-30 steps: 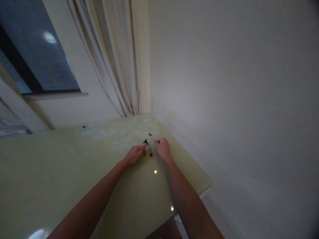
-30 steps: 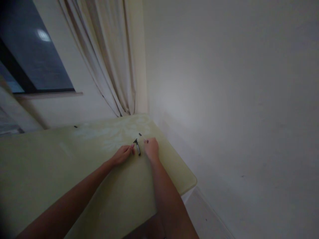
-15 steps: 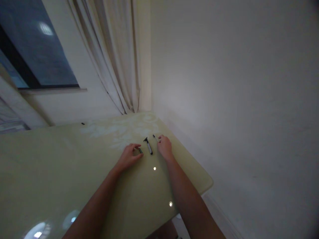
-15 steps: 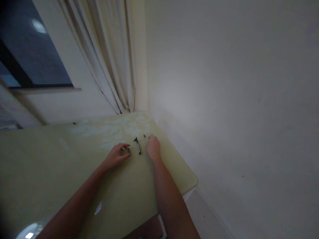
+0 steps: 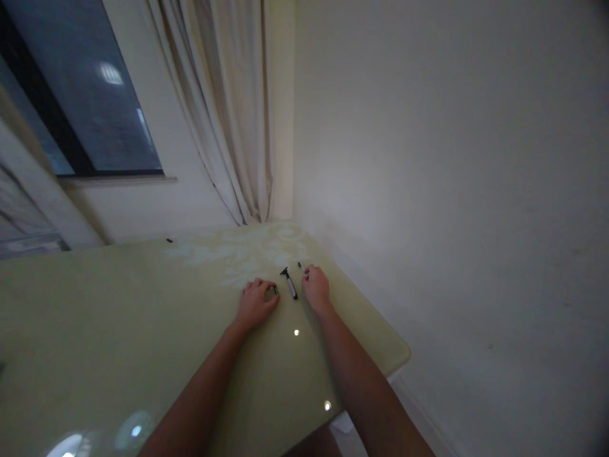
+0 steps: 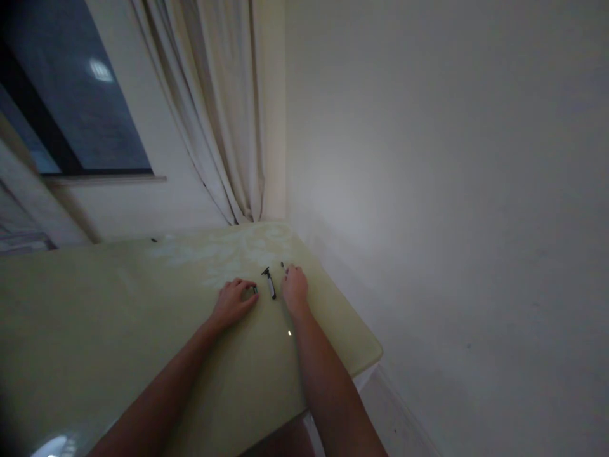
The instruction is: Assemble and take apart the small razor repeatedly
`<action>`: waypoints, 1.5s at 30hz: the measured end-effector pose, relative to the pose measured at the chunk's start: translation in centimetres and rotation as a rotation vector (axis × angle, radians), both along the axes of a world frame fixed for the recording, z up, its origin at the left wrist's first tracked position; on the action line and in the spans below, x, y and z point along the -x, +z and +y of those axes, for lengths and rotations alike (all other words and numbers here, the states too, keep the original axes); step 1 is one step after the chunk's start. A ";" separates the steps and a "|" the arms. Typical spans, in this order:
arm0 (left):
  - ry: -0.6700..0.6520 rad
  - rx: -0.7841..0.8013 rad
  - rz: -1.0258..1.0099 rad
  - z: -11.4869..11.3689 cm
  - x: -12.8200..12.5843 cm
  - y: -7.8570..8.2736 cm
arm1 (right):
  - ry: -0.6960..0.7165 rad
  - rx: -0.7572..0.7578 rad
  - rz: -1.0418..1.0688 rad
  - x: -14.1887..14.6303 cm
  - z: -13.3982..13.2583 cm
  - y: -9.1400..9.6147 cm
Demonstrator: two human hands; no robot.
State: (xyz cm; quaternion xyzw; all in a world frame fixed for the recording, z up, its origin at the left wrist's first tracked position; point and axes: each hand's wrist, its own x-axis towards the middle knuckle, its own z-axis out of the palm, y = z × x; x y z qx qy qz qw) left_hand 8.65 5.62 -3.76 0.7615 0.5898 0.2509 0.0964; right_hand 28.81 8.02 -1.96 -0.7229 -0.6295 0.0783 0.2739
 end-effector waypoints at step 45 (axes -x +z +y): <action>0.531 0.209 0.038 -5.2 20.1 1.4 | 0.482 0.027 0.123 24.8 -2.4 0.1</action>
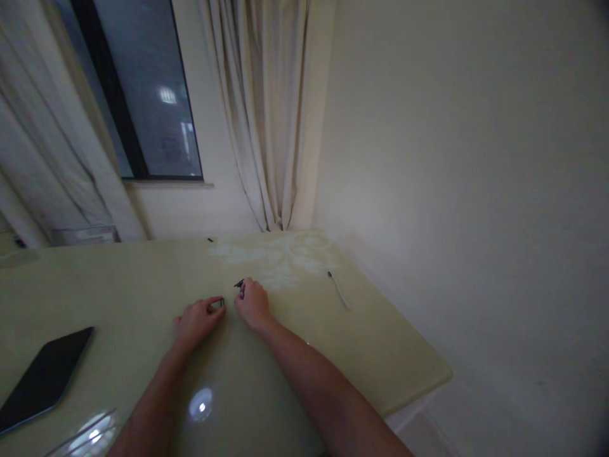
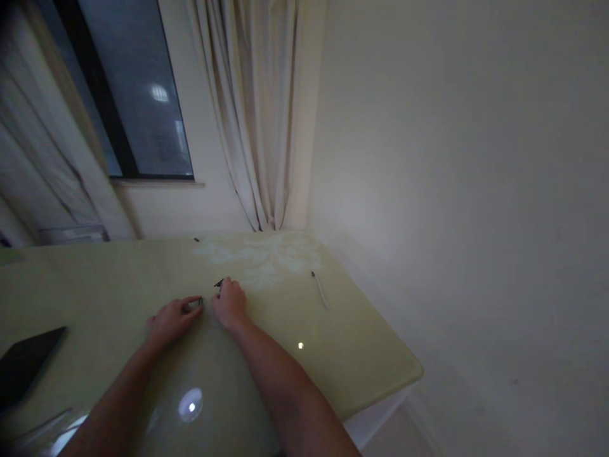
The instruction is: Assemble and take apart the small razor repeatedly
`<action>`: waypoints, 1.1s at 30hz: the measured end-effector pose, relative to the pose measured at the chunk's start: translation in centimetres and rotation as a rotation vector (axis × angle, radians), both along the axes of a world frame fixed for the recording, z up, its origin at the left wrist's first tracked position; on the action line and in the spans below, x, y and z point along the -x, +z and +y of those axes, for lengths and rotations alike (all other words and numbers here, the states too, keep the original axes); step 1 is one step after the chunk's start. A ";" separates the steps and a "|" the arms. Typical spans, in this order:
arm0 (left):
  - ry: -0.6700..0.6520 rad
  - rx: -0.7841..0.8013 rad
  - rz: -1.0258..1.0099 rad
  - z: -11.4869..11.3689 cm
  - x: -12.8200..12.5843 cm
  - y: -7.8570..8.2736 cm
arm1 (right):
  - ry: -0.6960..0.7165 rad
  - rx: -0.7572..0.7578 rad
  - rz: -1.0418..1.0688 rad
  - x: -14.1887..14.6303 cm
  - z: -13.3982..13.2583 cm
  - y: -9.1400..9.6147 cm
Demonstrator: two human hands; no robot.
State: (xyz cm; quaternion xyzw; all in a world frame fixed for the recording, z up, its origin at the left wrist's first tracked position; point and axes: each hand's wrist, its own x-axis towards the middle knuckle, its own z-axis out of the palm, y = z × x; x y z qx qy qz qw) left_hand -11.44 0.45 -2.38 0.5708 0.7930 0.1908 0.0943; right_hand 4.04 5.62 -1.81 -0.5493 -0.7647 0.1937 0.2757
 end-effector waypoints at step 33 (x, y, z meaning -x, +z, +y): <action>0.025 0.018 -0.037 0.0 0.8 0.5 | -0.004 -0.071 0.034 -6.7 -0.6 -0.7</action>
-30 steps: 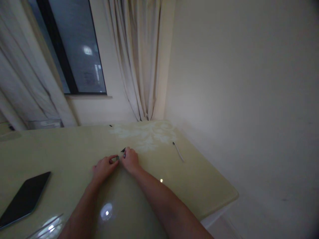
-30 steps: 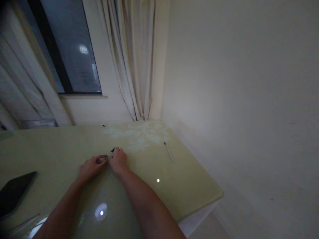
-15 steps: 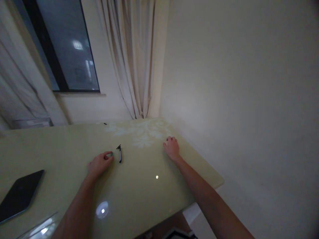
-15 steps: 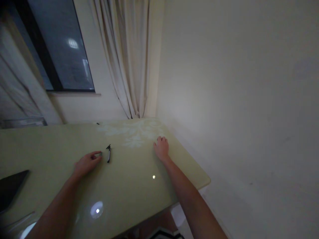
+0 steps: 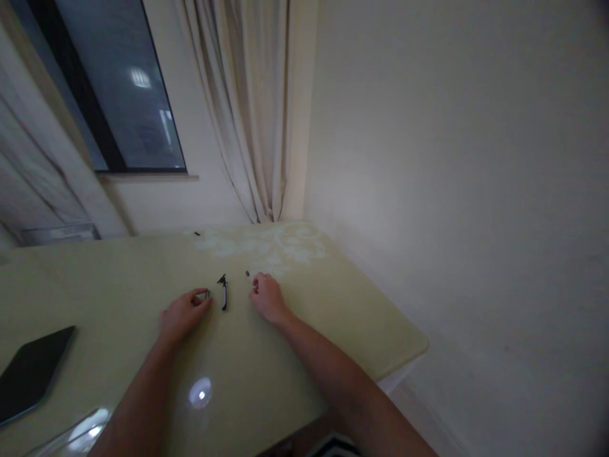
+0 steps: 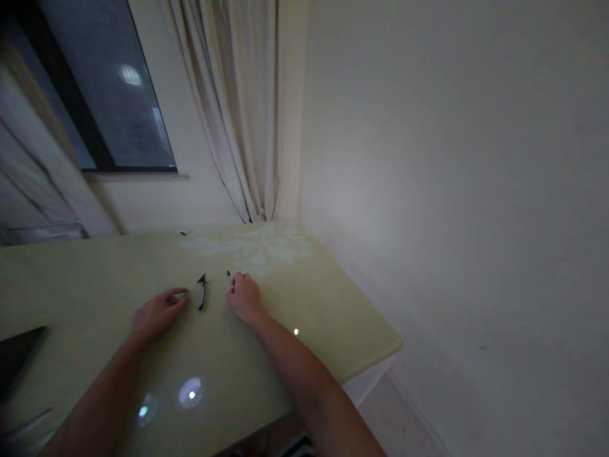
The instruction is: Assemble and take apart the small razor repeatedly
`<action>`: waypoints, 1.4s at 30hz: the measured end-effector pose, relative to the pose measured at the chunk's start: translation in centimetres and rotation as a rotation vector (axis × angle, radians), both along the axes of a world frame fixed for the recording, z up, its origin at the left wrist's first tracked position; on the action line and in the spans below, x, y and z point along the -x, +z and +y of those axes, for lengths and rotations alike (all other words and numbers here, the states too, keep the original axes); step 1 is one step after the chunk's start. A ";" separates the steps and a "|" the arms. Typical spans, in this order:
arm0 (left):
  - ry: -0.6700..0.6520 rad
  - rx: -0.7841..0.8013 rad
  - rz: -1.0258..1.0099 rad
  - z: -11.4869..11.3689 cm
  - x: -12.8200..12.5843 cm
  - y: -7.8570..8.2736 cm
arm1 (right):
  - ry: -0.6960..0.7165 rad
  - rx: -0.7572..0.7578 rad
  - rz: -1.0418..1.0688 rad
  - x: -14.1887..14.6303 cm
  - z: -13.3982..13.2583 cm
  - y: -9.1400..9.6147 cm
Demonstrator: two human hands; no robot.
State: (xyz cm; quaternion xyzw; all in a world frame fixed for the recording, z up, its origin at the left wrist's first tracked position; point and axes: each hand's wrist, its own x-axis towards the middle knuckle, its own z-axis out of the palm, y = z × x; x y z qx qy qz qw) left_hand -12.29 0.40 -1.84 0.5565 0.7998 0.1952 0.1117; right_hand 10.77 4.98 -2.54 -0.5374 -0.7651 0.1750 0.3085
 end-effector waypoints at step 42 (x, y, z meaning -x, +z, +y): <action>-0.050 -0.003 0.178 -2.3 -6.1 1.8 | -0.020 0.215 0.432 3.0 -0.7 -0.3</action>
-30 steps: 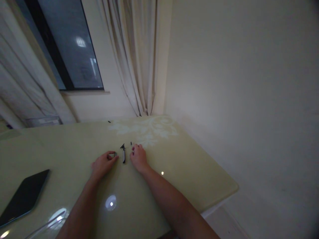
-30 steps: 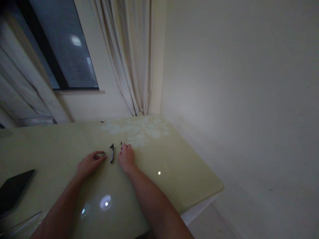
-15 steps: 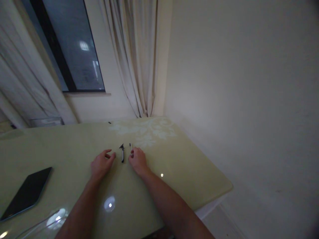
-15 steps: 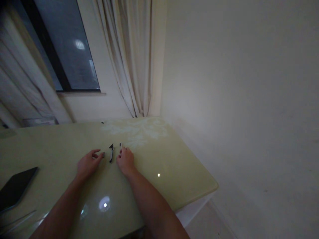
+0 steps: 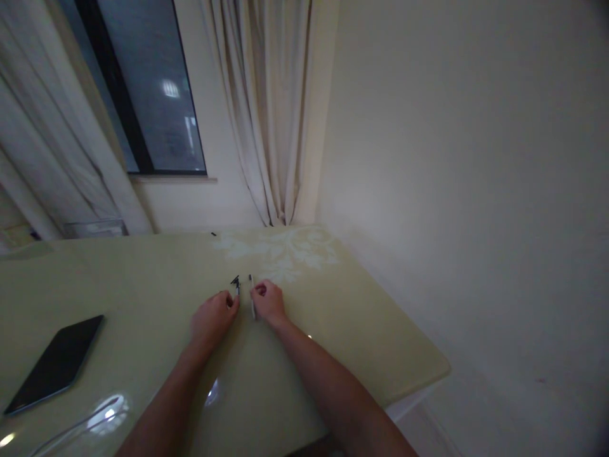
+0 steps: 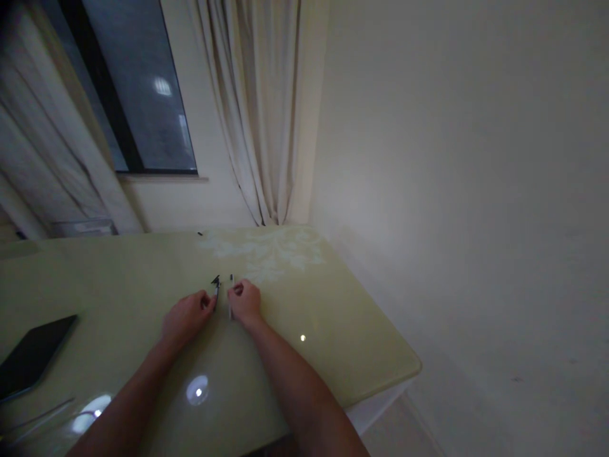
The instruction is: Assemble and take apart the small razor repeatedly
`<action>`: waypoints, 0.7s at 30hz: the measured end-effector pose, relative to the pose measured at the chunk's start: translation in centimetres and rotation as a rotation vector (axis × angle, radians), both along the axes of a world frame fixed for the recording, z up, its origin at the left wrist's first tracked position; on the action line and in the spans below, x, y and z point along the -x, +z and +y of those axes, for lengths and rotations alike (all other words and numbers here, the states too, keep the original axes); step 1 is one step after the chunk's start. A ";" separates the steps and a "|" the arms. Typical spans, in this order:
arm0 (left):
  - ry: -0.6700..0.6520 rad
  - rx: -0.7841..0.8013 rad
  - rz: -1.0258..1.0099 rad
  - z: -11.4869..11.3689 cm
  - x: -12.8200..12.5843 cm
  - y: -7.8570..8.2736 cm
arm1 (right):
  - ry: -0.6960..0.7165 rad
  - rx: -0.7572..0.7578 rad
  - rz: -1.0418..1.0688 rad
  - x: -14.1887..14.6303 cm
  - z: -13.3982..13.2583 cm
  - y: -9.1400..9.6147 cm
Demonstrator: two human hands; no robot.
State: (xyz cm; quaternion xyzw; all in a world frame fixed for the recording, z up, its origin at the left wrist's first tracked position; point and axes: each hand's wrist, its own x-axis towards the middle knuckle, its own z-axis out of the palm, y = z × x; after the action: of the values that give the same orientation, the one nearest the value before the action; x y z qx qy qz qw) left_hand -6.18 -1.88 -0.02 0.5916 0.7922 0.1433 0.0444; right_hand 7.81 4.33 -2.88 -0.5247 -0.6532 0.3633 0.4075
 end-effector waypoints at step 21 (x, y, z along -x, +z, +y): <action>-0.116 -0.109 -0.027 -1.0 -3.8 0.9 | 0.317 0.130 0.408 -11.2 -0.1 0.8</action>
State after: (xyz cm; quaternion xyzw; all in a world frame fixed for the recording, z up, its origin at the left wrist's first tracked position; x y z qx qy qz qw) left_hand -2.38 -2.83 0.91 0.6360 0.7469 0.1917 0.0311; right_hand 18.97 4.22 -2.10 -0.3570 -0.6067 0.5620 0.4342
